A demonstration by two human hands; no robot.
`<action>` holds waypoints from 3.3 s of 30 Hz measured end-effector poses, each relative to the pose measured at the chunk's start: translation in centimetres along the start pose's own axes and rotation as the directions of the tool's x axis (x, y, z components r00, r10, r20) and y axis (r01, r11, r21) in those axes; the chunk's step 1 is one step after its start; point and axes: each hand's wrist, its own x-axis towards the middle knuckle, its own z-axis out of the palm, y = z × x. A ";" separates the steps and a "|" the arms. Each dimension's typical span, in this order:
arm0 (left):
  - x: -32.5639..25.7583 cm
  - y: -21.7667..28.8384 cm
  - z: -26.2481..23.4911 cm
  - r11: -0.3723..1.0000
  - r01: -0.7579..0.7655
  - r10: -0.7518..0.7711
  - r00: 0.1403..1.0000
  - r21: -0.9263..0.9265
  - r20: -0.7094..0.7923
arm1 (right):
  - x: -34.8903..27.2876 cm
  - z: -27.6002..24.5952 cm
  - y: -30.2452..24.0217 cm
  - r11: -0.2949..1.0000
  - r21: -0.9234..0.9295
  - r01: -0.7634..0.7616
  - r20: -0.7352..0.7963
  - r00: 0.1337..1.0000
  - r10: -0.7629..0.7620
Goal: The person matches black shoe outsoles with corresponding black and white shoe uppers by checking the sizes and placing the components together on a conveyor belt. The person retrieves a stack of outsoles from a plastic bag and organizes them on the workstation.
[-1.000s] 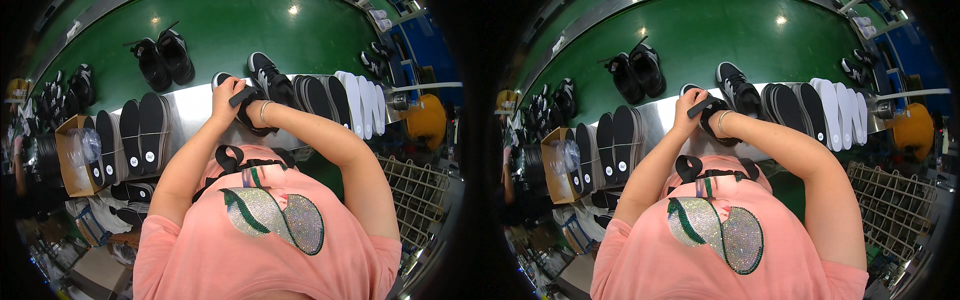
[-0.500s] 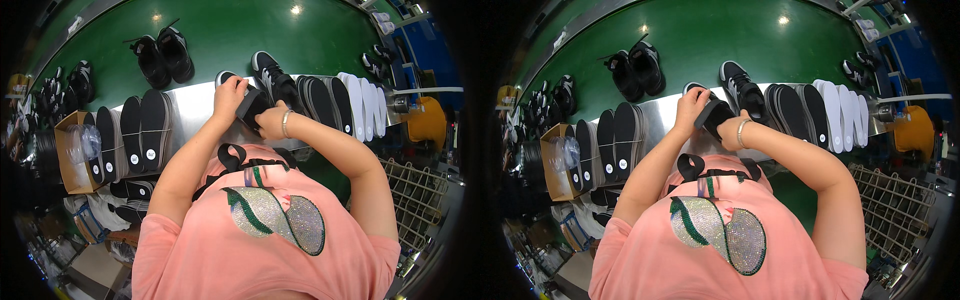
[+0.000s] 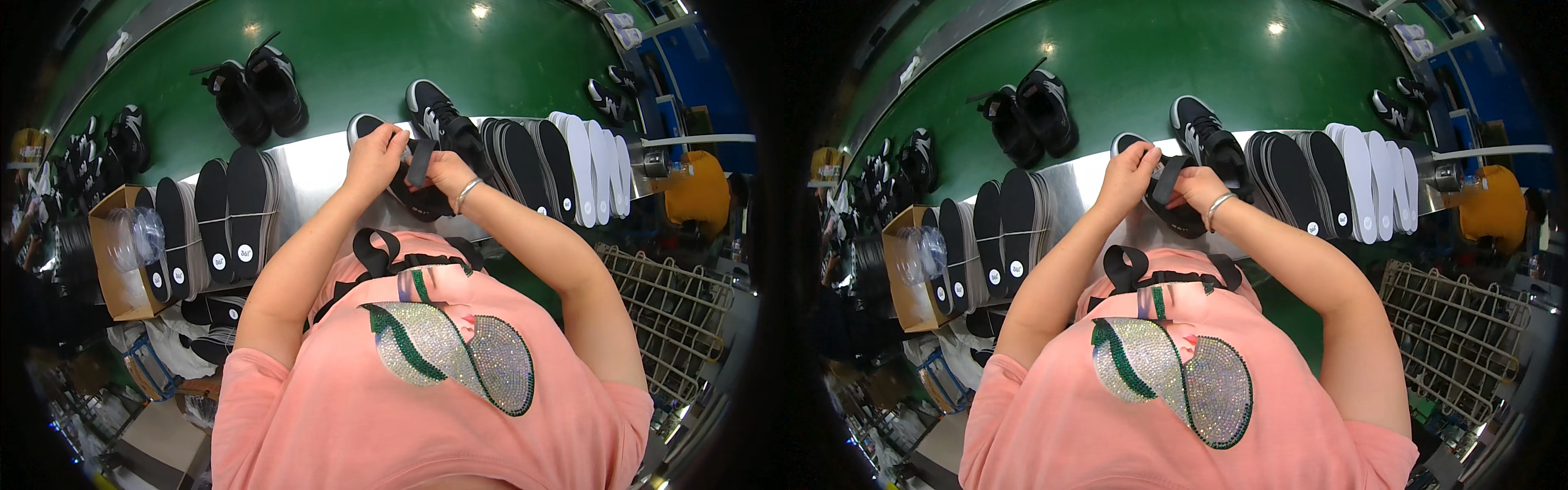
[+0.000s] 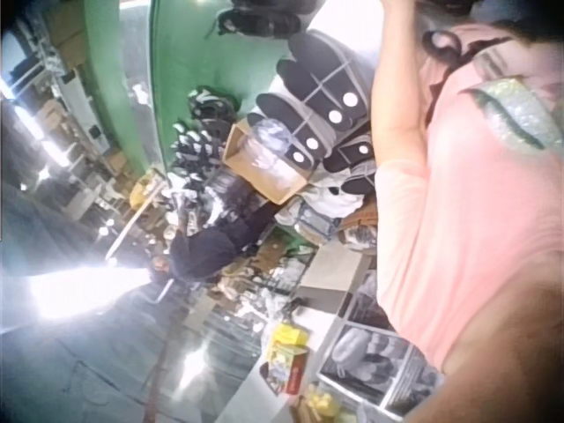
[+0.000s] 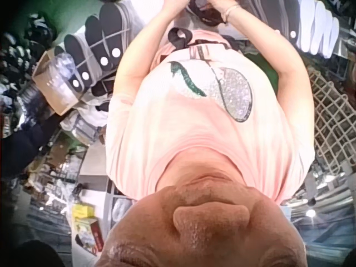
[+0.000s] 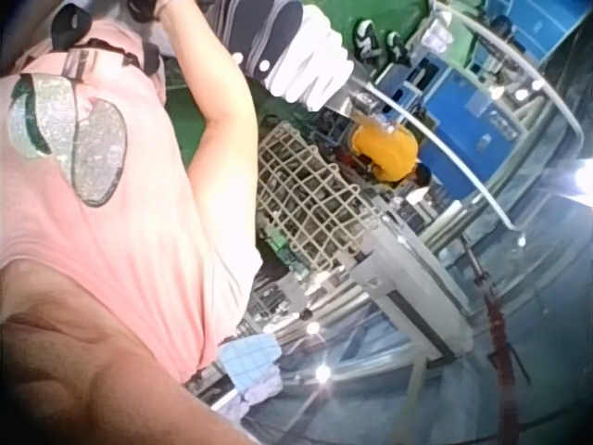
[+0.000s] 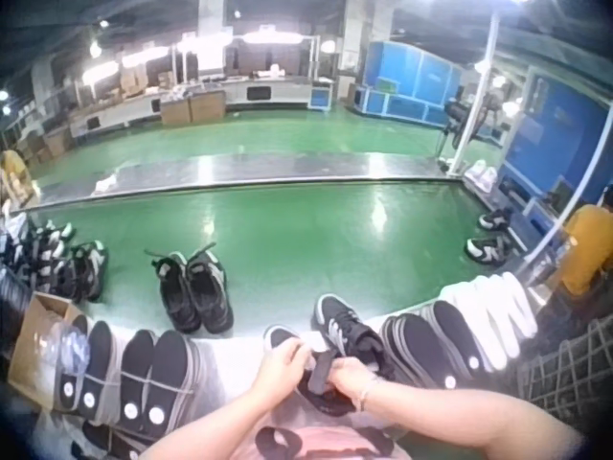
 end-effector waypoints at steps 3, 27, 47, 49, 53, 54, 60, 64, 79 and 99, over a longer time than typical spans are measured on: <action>0.1 -0.5 0.4 0.998 -0.060 0.060 0.996 -0.004 -0.071 | 0.5 0.4 0.2 0.999 -0.005 0.053 -0.080 0.995 -0.053; -7.8 6.0 -9.0 0.983 -0.105 0.107 0.994 -0.153 0.002 | -7.4 0.0 -2.5 0.514 -0.597 0.616 0.205 0.737 -0.645; -7.7 2.5 -2.0 0.796 -0.416 0.245 0.886 0.440 0.394 | -7.9 -2.0 0.3 0.076 -0.987 0.140 0.083 0.861 -0.502; -7.0 2.6 -2.3 0.810 -0.332 0.164 0.919 0.483 0.358 | -8.0 -2.1 0.4 0.096 -0.983 0.156 0.088 0.864 -0.495; -6.7 1.9 -3.5 0.709 -0.215 -0.008 0.950 0.672 0.313 | -7.8 -2.4 1.0 0.093 -0.969 0.227 0.136 0.813 -0.566; -6.7 1.6 -4.1 0.698 -0.200 -0.026 0.953 0.688 0.303 | -7.8 -2.4 1.0 0.093 -0.968 0.233 0.140 0.811 -0.568; -7.1 0.9 -5.4 0.627 -0.159 -0.038 0.972 0.763 0.233 | -7.4 -3.5 0.7 0.075 -0.946 0.316 0.229 0.812 -0.536; -7.1 2.2 -5.4 0.570 -0.179 -0.169 0.930 0.802 0.327 | -7.1 -4.9 -0.4 0.347 -0.865 0.361 0.154 0.852 -0.501; -0.3 1.7 5.1 0.592 -0.525 0.454 0.844 0.612 0.285 | -2.7 -7.9 -0.2 0.989 0.016 0.150 -0.055 0.987 -0.149; 0.9 2.3 3.2 0.692 -0.659 0.618 0.751 0.294 0.232 | -8.2 -19.1 0.1 0.328 -0.829 -0.454 -0.560 0.677 -0.477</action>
